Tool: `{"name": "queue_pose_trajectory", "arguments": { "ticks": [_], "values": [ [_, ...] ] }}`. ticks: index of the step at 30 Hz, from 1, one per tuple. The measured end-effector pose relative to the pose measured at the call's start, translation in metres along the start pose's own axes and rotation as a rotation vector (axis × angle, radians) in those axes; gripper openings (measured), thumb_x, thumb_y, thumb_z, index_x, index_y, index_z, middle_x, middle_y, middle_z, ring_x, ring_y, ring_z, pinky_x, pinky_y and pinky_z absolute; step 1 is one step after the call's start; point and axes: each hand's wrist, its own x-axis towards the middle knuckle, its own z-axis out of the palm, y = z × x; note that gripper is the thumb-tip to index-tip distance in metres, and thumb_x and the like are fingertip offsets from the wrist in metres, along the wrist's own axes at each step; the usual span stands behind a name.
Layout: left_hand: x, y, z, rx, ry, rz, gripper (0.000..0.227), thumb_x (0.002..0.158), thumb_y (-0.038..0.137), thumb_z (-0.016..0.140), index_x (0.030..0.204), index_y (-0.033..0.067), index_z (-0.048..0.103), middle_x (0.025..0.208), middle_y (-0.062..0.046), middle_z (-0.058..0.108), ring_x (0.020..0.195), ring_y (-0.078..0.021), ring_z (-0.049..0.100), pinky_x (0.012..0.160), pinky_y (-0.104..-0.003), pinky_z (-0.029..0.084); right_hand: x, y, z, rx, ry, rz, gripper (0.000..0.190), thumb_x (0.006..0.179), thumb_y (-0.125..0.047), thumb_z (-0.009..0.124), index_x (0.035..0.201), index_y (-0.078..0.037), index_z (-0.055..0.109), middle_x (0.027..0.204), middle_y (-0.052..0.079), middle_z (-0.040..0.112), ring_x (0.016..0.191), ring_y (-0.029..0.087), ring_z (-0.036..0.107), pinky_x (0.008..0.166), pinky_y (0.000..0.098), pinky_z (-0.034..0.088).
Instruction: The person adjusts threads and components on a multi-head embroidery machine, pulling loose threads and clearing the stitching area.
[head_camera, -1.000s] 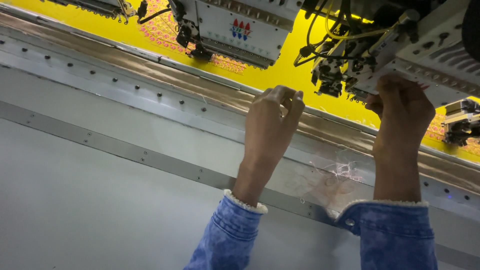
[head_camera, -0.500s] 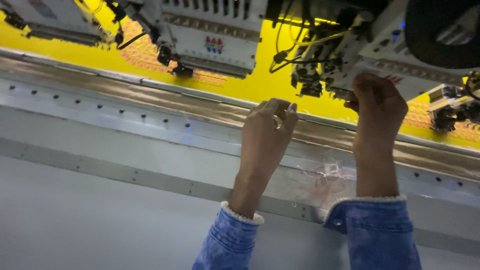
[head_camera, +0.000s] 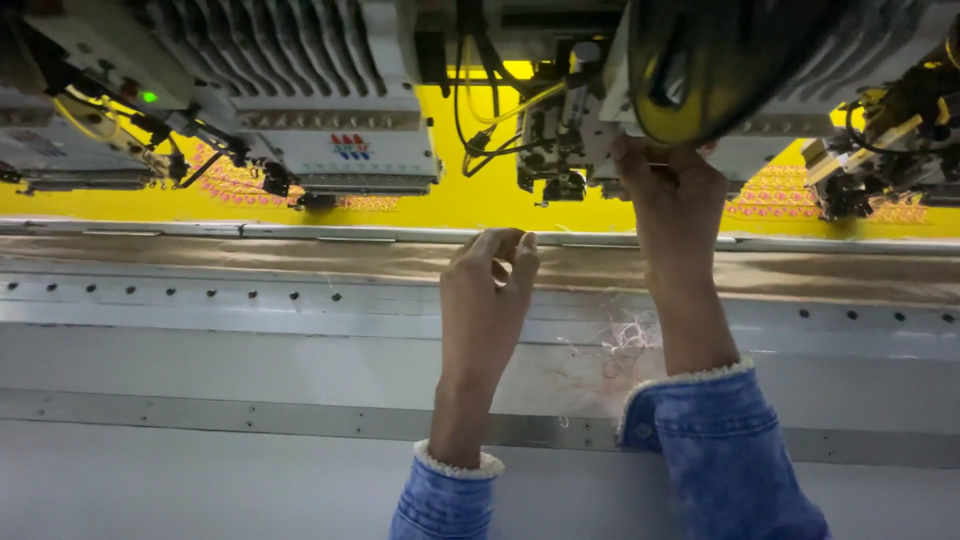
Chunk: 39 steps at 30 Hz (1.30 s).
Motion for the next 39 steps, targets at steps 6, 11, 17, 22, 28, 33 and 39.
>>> {"name": "queue_pose_trajectory", "arguments": {
  "ticks": [6, 11, 17, 22, 28, 33, 39],
  "values": [
    [-0.001, 0.000, 0.006, -0.018, 0.006, 0.022, 0.034, 0.103, 0.028, 0.054, 0.111, -0.0011, 0.070, 0.087, -0.015, 0.068, 0.082, -0.0211, 0.065, 0.061, -0.031, 0.057, -0.004, 0.000, -0.008, -0.045, -0.109, -0.034, 0.016, 0.097, -0.022, 0.078, 0.107, -0.010, 0.075, 0.083, 0.008, 0.065, 0.078, 0.013, 0.063, 0.073, 0.0304, 0.051],
    [0.000, -0.005, 0.010, 0.026, 0.003, 0.058, 0.030, 0.101, 0.027, 0.058, 0.108, 0.0007, 0.072, 0.083, -0.012, 0.068, 0.079, -0.0197, 0.064, 0.058, -0.030, 0.057, -0.002, -0.001, -0.010, -0.037, -0.185, 0.008, 0.020, 0.096, -0.022, 0.076, 0.113, -0.012, 0.075, 0.089, 0.007, 0.067, 0.084, 0.013, 0.063, 0.077, 0.0301, 0.053],
    [0.001, -0.007, 0.012, 0.024, 0.007, 0.085, 0.028, 0.101, 0.026, 0.057, 0.107, 0.0023, 0.072, 0.081, -0.012, 0.068, 0.077, -0.0186, 0.063, 0.058, -0.028, 0.056, -0.002, 0.000, -0.011, -0.038, -0.264, -0.009, 0.019, 0.097, -0.019, 0.074, 0.115, -0.011, 0.073, 0.098, 0.011, 0.070, 0.093, 0.017, 0.067, 0.083, 0.0315, 0.055],
    [0.000, -0.008, 0.012, 0.017, -0.001, 0.083, 0.028, 0.102, 0.025, 0.057, 0.108, 0.0017, 0.071, 0.080, -0.012, 0.066, 0.077, -0.0177, 0.062, 0.059, -0.029, 0.056, 0.000, 0.016, -0.012, -0.048, -0.318, -0.089, 0.019, 0.100, -0.017, 0.073, 0.117, -0.008, 0.072, 0.099, 0.017, 0.069, 0.094, 0.026, 0.071, 0.082, 0.0369, 0.059],
    [0.000, -0.008, 0.010, 0.012, 0.017, 0.061, 0.027, 0.101, 0.027, 0.057, 0.106, 0.0035, 0.071, 0.079, -0.009, 0.066, 0.076, -0.0160, 0.060, 0.058, -0.028, 0.055, -0.004, 0.005, -0.013, -0.077, -0.347, -0.152, 0.021, 0.102, -0.017, 0.071, 0.121, -0.008, 0.072, 0.096, 0.015, 0.068, 0.092, 0.023, 0.069, 0.078, 0.0345, 0.060],
    [0.002, -0.011, 0.009, 0.012, 0.028, 0.056, 0.029, 0.100, 0.027, 0.058, 0.108, 0.0024, 0.071, 0.080, -0.012, 0.068, 0.076, -0.0182, 0.062, 0.058, -0.029, 0.055, -0.004, 0.011, -0.010, -0.189, -0.361, -0.107, 0.025, 0.096, -0.016, 0.070, 0.121, -0.016, 0.075, 0.092, 0.010, 0.070, 0.080, 0.017, 0.065, 0.074, 0.0309, 0.055],
    [0.001, -0.006, 0.004, 0.004, 0.028, 0.024, 0.030, 0.100, 0.026, 0.057, 0.110, 0.0011, 0.071, 0.081, -0.012, 0.068, 0.076, -0.0180, 0.063, 0.060, -0.028, 0.056, -0.003, 0.014, -0.016, -0.223, -0.403, -0.108, 0.027, 0.094, -0.012, 0.071, 0.121, -0.014, 0.076, 0.092, 0.013, 0.072, 0.078, 0.020, 0.066, 0.074, 0.0336, 0.056]
  ]
}}
